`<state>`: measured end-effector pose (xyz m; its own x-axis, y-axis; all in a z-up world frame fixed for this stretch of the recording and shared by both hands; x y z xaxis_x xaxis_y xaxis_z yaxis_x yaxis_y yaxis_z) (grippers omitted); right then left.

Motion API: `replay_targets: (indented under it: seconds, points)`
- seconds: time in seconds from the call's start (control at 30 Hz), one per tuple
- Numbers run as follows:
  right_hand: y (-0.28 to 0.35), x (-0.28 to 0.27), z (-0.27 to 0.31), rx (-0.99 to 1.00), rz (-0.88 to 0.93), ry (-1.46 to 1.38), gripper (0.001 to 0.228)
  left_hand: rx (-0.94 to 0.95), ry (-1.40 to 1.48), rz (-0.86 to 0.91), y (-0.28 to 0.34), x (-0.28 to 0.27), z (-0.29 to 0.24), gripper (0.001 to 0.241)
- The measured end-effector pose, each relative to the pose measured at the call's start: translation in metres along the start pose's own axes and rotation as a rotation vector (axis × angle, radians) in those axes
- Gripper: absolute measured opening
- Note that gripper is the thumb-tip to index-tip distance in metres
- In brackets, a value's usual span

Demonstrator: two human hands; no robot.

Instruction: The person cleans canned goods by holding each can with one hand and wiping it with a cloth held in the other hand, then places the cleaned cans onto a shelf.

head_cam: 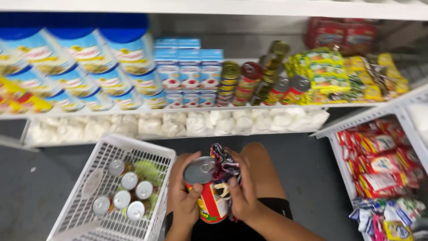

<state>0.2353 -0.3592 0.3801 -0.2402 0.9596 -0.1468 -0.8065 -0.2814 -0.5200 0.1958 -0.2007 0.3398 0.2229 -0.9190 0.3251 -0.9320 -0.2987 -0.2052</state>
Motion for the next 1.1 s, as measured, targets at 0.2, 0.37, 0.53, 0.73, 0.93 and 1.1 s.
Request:
replay_targets:
  seconds: [0.2,0.37,0.53,0.73,0.93,1.1]
  points:
    - [0.022,-0.027,0.056,-0.315,-0.039,0.419,0.058,-0.100,0.200,0.033,-0.005,0.039,0.002,0.086]
    - [0.018,-0.067,0.067,-0.350,-0.171,0.041,0.041,-0.023,0.144,0.366,0.011,0.086,-0.026,0.088]
    - [0.026,-0.076,0.071,-0.163,-0.245,0.180,0.036,-0.065,0.143,0.245,0.011,0.099,-0.038,0.071]
    - [0.046,-0.059,0.109,-0.439,-0.208,0.556,0.031,-0.031,0.033,0.031,0.016,0.101,-0.045,0.055]
    - [0.050,-0.096,0.032,0.273,-0.348,-0.122,0.032,-0.134,0.210,0.229,0.040,0.112,-0.043,0.055]
    - [0.059,-0.076,0.095,-0.045,-0.288,0.201,0.029,-0.137,0.213,0.051,0.039,0.105,-0.054,0.056]
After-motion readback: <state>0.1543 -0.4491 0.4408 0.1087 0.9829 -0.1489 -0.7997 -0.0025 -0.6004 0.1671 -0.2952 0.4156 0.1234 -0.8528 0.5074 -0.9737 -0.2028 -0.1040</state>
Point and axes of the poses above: each hand's wrist, its own y-axis away from the middle knuckle, its own x-axis out of the palm, z = x × y, the point moved 6 cm from there along -y, towards the middle knuckle, and after that the axes turned 2 degrees about -x, right-handed, at the moved point
